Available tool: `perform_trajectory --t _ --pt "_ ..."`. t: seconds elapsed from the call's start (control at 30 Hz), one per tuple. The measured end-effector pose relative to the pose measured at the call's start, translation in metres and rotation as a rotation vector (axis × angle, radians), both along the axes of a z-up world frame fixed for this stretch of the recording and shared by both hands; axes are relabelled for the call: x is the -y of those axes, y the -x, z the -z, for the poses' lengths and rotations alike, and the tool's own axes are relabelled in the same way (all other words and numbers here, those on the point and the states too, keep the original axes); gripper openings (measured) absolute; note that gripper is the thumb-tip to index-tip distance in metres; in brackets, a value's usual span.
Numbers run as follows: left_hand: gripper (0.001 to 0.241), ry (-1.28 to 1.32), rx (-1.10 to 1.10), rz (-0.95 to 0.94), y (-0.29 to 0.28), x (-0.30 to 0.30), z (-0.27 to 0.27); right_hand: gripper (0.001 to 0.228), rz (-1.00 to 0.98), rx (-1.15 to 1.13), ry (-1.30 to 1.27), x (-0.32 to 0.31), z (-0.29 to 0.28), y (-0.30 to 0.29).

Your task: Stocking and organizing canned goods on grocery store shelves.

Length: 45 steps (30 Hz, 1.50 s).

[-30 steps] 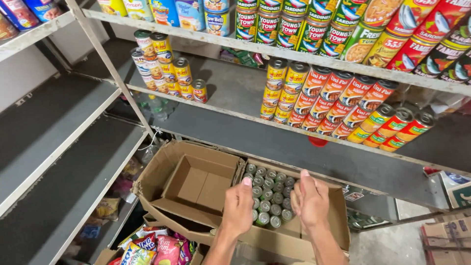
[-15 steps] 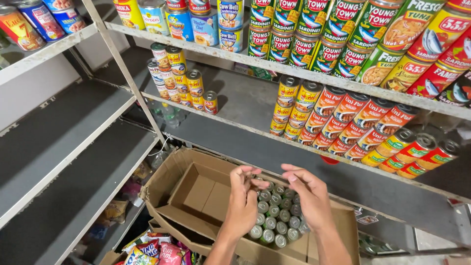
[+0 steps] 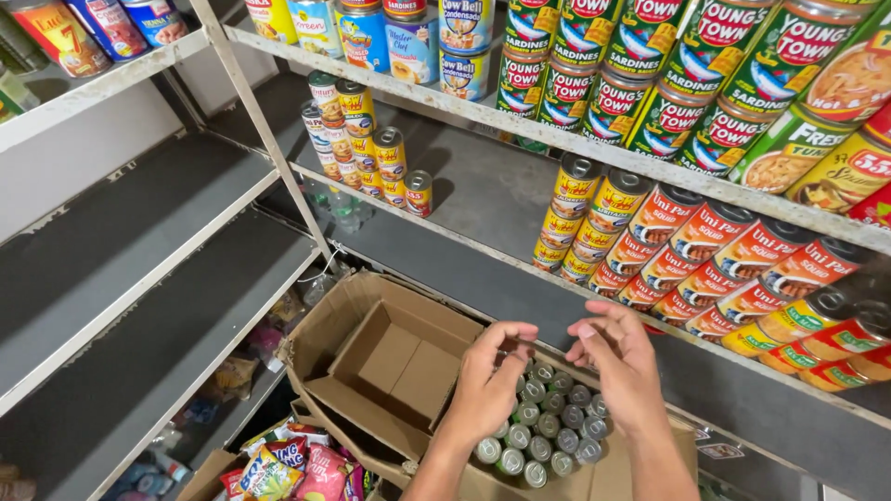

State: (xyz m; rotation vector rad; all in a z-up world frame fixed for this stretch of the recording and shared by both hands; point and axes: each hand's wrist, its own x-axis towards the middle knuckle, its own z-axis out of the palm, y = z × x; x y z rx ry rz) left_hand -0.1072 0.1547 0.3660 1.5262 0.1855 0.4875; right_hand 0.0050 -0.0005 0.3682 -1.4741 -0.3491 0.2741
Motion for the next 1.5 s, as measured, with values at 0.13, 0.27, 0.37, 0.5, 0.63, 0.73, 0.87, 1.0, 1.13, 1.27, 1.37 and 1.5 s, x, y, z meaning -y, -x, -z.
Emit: perform_trajectory --t 0.13,0.27,0.37,0.5,0.63,0.73,0.87,1.0,1.13,1.27,1.37,1.5 --pt "0.026 -0.013 -0.006 0.005 -0.011 -0.017 0.029 0.033 0.015 -0.041 0.002 -0.01 -0.004 -0.006" --pt "0.031 0.011 -0.025 -0.03 -0.015 -0.04 0.022 0.029 0.009 -0.032 0.024 -0.029 -0.002 -0.006" --pt "0.014 0.085 -0.003 -0.061 -0.008 -0.061 -0.005 0.026 0.014 -0.05 -0.004 -0.055 -0.007 0.001" --pt "0.013 0.061 0.001 -0.045 -0.009 -0.107 0.018 0.024 0.011 -0.068 -0.006 -0.096 -0.006 0.01" --pt "0.018 -0.025 -0.082 -0.036 -0.001 -0.144 0.018 0.022 -0.02 -0.077 0.006 -0.136 0.001 0.022" --pt "0.033 -0.148 -0.033 -0.061 0.012 -0.15 -0.006 0.026 -0.044 -0.102 -0.049 -0.166 0.014 0.033" --pt "0.08 -0.496 0.33 0.111 0.014 -0.128 -0.006 0.055 -0.12 -0.272 -0.438 -0.206 0.009 0.059" --pt "0.09 -0.601 0.333 0.127 0.015 -0.146 -0.002 0.075 -0.458 -0.356 -0.693 -0.223 0.001 0.067" --pt "0.088 -0.619 0.399 -0.028 0.01 -0.159 0.012 0.085 -0.432 -0.481 -0.637 -0.236 0.006 0.072" --pt "0.077 -0.609 0.518 -0.137 0.006 -0.19 0.012 0.085 -0.501 -0.435 -0.323 -0.253 -0.011 0.082" --pt "0.069 -0.61 0.518 -0.092 0.007 -0.212 0.019 0.076 -0.628 -0.355 -0.331 -0.266 -0.008 0.088" --pt "0.069 -0.6 0.519 -0.115 0.013 -0.229 0.029 0.062 -0.648 -0.371 -0.337 -0.282 0.005 0.091"
